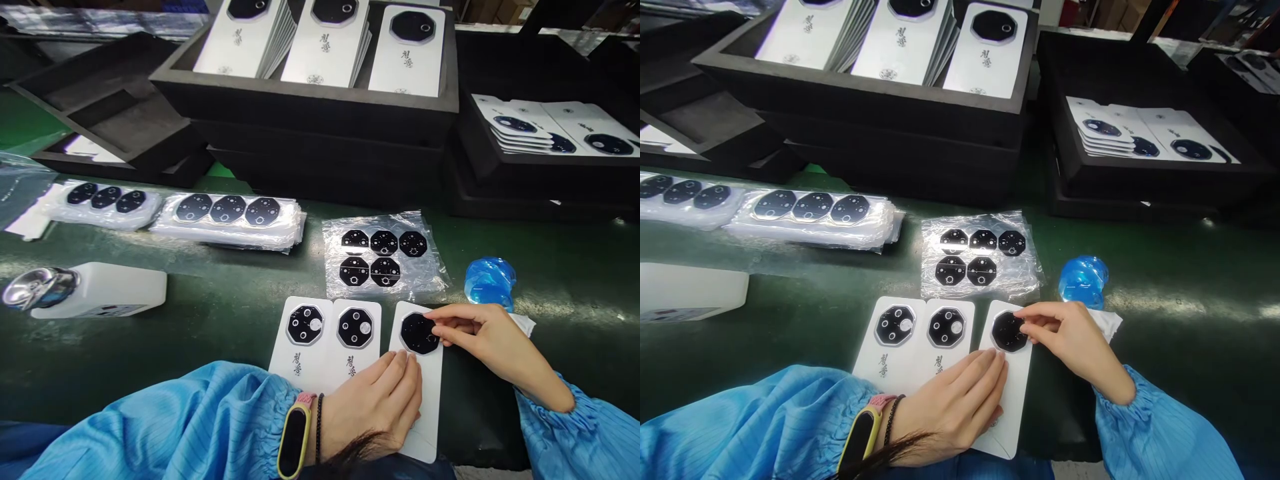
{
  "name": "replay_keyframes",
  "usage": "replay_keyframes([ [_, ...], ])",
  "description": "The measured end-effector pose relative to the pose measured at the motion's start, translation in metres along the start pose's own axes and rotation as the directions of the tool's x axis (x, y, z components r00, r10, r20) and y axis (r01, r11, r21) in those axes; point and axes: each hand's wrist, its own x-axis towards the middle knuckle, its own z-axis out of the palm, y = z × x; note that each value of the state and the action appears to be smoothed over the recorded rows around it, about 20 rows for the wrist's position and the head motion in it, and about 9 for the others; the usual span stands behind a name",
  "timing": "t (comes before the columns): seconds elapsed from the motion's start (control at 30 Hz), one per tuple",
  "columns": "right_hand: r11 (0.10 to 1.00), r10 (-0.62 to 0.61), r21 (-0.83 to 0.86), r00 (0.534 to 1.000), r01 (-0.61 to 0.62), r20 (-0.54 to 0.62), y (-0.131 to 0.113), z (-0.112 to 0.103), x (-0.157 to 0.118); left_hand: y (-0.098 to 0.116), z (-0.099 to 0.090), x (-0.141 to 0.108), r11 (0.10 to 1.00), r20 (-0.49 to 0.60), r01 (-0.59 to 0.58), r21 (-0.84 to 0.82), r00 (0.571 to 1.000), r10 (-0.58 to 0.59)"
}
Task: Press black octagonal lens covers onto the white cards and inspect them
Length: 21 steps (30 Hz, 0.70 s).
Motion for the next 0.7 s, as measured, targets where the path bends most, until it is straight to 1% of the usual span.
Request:
replay_keyframes([
  [0.33,0.989,-0.093,-0.117,0.994,0.087,-0.051,0.0013,0.0023,-0.0009,0.0011,0.001,-0.0014,1.0,0.035,-0.029,-0.003,0.999,0.029],
  [0.53,0.978,-0.144,-0.163,0.987,0.131,-0.073,0.0045,0.0034,-0.0026,0.0026,0.0027,-0.002,1.0,0.028,0.013,0.02,1.0,-0.014],
  [0.7,0.967,-0.18,-0.198,0.981,0.162,-0.074,0.0048,0.0049,-0.0019,0.0026,0.0014,-0.0012,0.998,0.028,-0.002,0.059,1.0,0.001],
])
